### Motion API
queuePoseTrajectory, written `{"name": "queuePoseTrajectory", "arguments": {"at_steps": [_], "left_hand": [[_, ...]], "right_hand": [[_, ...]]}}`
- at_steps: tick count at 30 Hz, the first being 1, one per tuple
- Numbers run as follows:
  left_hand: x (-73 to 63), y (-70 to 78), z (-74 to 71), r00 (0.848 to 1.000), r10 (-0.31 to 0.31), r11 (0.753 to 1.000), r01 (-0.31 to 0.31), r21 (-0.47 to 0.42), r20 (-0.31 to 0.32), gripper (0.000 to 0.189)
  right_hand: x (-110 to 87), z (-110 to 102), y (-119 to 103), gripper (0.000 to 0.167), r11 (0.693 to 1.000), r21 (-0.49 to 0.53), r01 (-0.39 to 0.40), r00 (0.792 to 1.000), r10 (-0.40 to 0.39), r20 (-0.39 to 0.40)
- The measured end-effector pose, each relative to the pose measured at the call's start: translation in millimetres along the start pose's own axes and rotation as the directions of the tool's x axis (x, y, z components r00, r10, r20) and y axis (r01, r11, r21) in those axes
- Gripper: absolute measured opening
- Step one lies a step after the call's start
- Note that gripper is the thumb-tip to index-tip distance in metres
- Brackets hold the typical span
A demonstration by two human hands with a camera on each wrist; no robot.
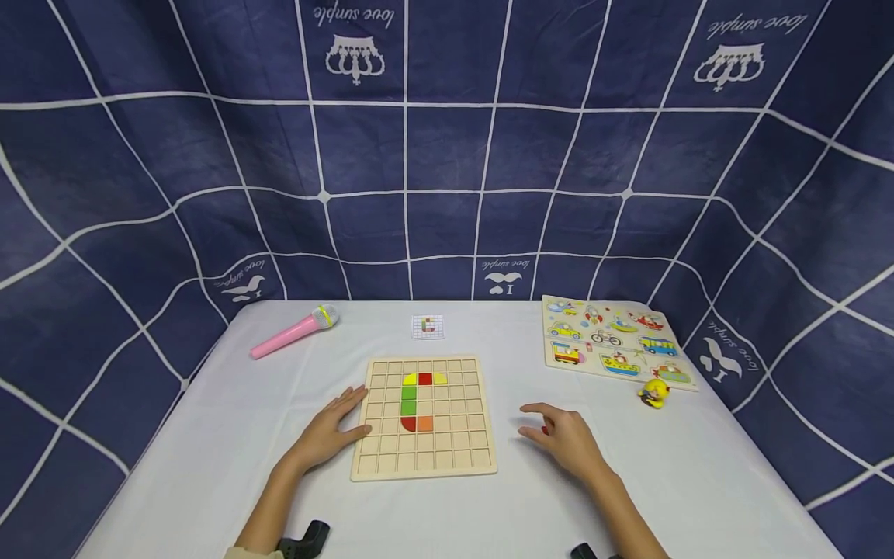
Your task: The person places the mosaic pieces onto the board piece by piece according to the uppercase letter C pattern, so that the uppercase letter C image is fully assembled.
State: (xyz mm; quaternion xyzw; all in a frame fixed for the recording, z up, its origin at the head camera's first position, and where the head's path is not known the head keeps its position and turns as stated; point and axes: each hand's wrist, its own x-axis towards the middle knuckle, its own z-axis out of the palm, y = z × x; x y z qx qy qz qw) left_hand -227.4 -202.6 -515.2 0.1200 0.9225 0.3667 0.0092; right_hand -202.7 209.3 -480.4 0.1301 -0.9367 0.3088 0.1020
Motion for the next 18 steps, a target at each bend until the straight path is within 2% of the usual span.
{"name": "queuePoseTrajectory", "arguments": {"at_steps": [8, 14, 18], "left_hand": [[0.3, 1.0, -0.2, 1.0, 0.003, 1.0, -0.003, 0.002, -0.001, 0.075], [0.6, 2.4, -0.2, 1.0, -0.014, 1.0, 0.014, 0.004, -0.004, 0.076], [0.5, 2.3, -0.3, 1.0, -0.008, 1.0, 0.008, 0.004, 0.002, 0.076]], "right_hand": [[-18.9, -24, 34, 0.029, 0.998, -0.004, -0.069, 0.997, 0.07, 0.043], [-25.4, -24, 47, 0.03, 0.992, 0.005, -0.129, 0.986, 0.128, 0.107], [-24.7, -21, 51, 0.029, 0.991, -0.009, -0.131, 0.987, 0.131, 0.094]]}}
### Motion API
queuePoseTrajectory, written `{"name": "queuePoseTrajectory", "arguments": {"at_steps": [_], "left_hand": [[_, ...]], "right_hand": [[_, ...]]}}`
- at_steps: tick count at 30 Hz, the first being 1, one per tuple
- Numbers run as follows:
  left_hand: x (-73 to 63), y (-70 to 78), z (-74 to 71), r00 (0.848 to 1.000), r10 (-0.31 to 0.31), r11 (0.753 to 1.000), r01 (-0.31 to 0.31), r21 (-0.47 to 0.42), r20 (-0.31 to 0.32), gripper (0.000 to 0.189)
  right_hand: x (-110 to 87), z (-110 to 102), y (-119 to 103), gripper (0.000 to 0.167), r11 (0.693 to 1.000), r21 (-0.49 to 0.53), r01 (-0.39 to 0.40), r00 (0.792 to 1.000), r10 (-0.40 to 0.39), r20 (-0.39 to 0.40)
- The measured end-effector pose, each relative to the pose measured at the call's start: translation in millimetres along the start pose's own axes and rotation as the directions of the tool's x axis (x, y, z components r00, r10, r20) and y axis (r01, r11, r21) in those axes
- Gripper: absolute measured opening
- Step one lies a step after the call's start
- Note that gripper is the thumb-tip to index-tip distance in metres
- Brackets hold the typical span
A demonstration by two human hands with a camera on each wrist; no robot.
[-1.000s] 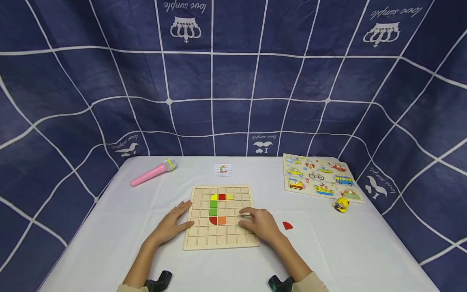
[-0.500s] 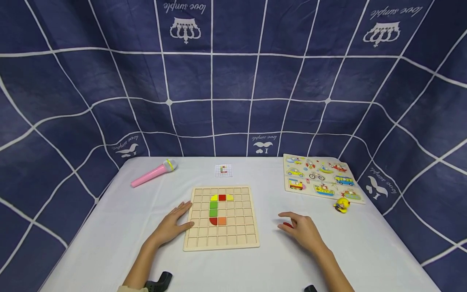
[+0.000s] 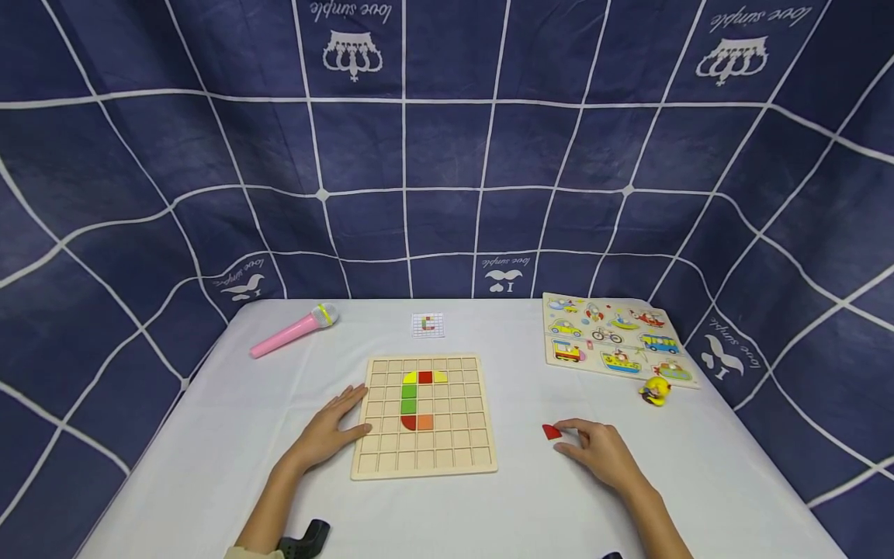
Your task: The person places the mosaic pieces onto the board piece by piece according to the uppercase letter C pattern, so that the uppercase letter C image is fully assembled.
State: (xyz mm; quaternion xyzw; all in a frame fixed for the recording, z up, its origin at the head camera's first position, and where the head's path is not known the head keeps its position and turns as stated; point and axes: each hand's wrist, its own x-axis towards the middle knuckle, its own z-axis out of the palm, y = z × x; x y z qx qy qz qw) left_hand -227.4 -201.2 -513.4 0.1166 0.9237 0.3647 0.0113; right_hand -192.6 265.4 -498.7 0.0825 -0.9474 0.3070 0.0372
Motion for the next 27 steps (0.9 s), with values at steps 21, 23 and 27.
{"name": "queuePoseTrajectory", "arguments": {"at_steps": [21, 23, 27], "left_hand": [[0.4, -2.2, 0.5, 1.0, 0.001, 1.0, -0.001, -0.014, 0.004, 0.076], [0.3, -2.3, 0.7, 1.0, 0.0, 1.0, 0.0, -0.013, 0.004, 0.077], [-0.2, -2.1, 0.7, 1.0, 0.0, 1.0, 0.0, -0.016, 0.0, 0.076]], "right_hand": [[42.1, 36, -20, 0.021, 0.997, -0.033, 0.065, 0.992, -0.068, -0.104], [43.9, 37, -22, 0.023, 0.997, -0.032, 0.065, 0.993, -0.068, -0.101], [46.0, 39, -25, 0.029, 0.996, -0.017, 0.089, 0.993, -0.09, -0.071]]}}
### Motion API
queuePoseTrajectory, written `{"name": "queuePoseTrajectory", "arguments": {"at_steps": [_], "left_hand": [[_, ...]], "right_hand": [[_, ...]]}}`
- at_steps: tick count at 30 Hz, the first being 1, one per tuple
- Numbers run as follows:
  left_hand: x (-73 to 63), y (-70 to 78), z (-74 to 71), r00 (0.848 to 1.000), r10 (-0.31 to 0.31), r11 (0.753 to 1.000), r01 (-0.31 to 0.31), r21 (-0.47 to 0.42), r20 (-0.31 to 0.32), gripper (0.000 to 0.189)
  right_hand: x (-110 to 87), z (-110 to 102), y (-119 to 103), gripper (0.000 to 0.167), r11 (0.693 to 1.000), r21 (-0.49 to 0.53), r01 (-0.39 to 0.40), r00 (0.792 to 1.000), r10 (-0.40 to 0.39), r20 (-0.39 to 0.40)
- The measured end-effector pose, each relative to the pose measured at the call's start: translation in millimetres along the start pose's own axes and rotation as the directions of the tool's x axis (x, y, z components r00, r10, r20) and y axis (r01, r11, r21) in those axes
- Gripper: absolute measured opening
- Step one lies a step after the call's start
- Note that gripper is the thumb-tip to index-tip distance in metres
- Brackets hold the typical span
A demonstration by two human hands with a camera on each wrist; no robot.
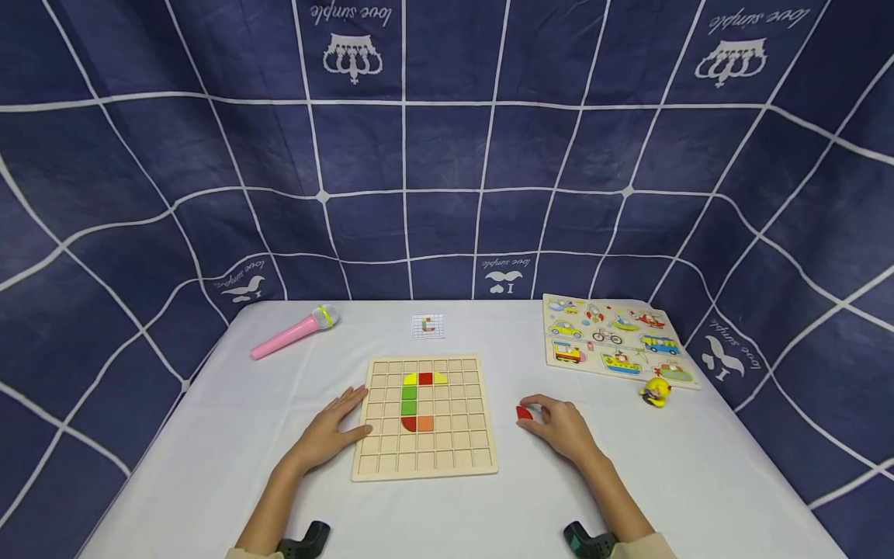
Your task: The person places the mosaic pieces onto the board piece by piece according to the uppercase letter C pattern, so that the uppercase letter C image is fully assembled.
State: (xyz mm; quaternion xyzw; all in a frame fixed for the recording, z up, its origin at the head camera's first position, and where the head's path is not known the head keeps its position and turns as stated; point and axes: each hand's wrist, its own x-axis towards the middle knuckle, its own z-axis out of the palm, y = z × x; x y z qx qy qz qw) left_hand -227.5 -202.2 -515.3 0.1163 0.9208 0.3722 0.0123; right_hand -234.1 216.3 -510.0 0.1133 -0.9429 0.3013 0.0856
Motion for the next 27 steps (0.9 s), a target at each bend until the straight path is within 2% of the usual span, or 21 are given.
{"name": "queuePoseTrajectory", "arguments": {"at_steps": [7, 13, 22, 27], "left_hand": [[-0.7, 1.3, 0.0, 1.0, -0.006, 1.0, 0.006, -0.002, 0.004, 0.076], [0.0, 1.0, -0.1, 1.0, -0.003, 1.0, 0.003, 0.003, 0.002, 0.077], [-0.6, 1.3, 0.6, 1.0, -0.004, 1.0, 0.004, 0.008, 0.003, 0.077], [-0.8, 2.6, -0.3, 1.0, 0.005, 1.0, -0.005, 0.004, -0.001, 0.076]], "right_hand": [[3.2, 0, -3, 0.029, 0.999, 0.0, 0.037, 0.997, -0.037, 0.063], [1.9, -4, 1, 0.025, 1.0, -0.01, 0.008, 0.999, -0.008, 0.048], [-10.9, -15, 10, 0.033, 0.998, 0.009, -0.057, 0.996, 0.056, 0.071], [-16.7, -16, 10, 0.036, 0.998, -0.003, -0.065, 0.996, 0.065, 0.065]]}}
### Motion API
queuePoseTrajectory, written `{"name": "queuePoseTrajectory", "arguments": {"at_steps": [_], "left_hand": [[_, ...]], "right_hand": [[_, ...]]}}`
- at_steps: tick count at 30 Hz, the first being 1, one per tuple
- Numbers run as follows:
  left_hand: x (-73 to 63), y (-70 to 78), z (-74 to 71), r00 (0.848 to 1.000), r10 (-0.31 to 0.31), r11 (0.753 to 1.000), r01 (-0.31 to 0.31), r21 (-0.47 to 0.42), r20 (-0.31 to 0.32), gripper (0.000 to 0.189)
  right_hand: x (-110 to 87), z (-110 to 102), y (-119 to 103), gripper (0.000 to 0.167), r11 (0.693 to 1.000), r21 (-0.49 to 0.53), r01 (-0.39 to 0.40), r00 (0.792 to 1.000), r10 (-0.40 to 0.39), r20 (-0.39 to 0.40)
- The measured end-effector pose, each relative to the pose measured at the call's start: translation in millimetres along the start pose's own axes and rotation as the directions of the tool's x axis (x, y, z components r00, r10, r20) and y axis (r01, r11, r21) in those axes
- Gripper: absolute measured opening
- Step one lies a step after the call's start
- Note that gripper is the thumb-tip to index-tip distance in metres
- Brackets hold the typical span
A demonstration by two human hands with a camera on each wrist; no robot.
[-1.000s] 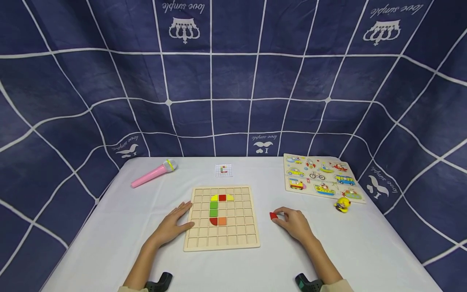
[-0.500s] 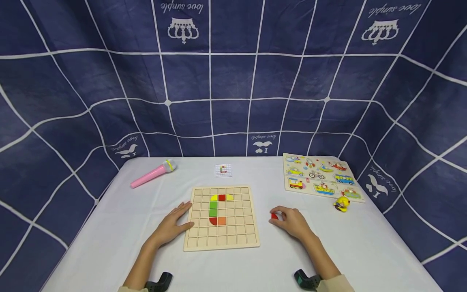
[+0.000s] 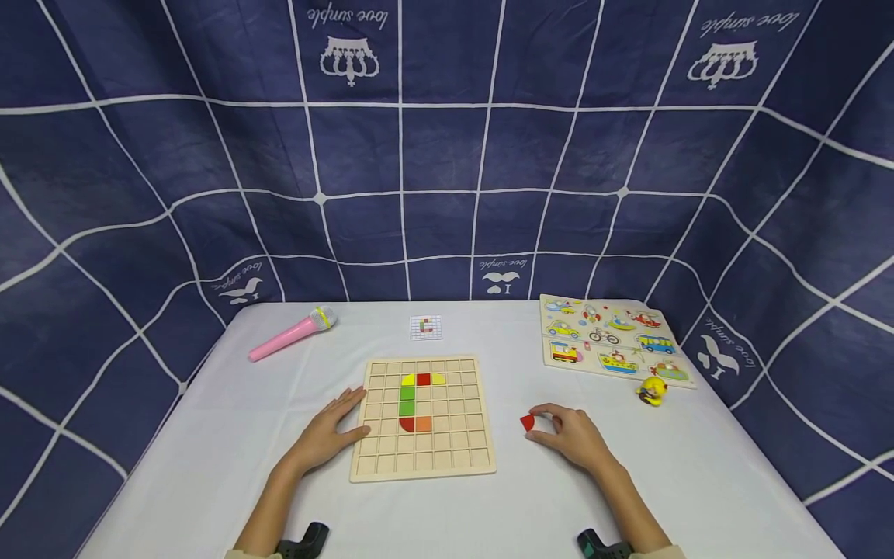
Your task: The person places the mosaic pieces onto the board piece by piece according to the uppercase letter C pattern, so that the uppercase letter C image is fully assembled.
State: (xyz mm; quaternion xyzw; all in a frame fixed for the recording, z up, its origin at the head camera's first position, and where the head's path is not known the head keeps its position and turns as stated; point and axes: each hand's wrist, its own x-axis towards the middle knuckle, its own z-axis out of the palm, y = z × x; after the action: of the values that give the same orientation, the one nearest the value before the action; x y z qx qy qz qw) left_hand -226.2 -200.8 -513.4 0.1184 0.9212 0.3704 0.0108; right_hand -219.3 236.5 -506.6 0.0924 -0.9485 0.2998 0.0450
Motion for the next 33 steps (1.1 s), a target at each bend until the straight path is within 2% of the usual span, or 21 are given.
{"name": "queuePoseTrajectory", "arguments": {"at_steps": [9, 13, 19, 22, 27, 33], "left_hand": [[0.0, 1.0, -0.7, 1.0, 0.007, 1.0, -0.007, 0.0, -0.004, 0.075], [0.1, 0.8, -0.7, 1.0, 0.007, 1.0, -0.007, -0.002, -0.006, 0.075], [-0.2, -0.2, 0.0, 1.0, 0.0, 1.0, 0.0, -0.003, -0.002, 0.075], [0.1, -0.6, 0.3, 1.0, 0.001, 1.0, -0.001, -0.004, -0.002, 0.076], [0.0, -0.9, 1.7, 1.0, -0.016, 1.0, 0.016, -0.002, 0.003, 0.077], [0.2, -2.3, 1.6, 1.0, -0.01, 1.0, 0.01, 0.003, -0.002, 0.077]], "right_hand": [[-1.2, 6, -5, 0.032, 1.0, -0.032, -0.001, 0.997, -0.002, -0.082], [0.1, 10, -11, 0.031, 1.0, -0.016, 0.01, 0.992, -0.012, -0.124], [3.7, 20, -42, 0.031, 0.994, 0.075, 0.083, 0.974, -0.065, -0.216], [6.7, 30, -60, 0.031, 0.989, 0.076, 0.127, 0.963, -0.105, -0.248], [10.4, 47, -84, 0.036, 0.983, 0.021, 0.18, 0.95, -0.168, -0.263], [14.6, 66, -106, 0.036, 0.979, 0.006, 0.205, 0.95, -0.197, -0.241]]}}
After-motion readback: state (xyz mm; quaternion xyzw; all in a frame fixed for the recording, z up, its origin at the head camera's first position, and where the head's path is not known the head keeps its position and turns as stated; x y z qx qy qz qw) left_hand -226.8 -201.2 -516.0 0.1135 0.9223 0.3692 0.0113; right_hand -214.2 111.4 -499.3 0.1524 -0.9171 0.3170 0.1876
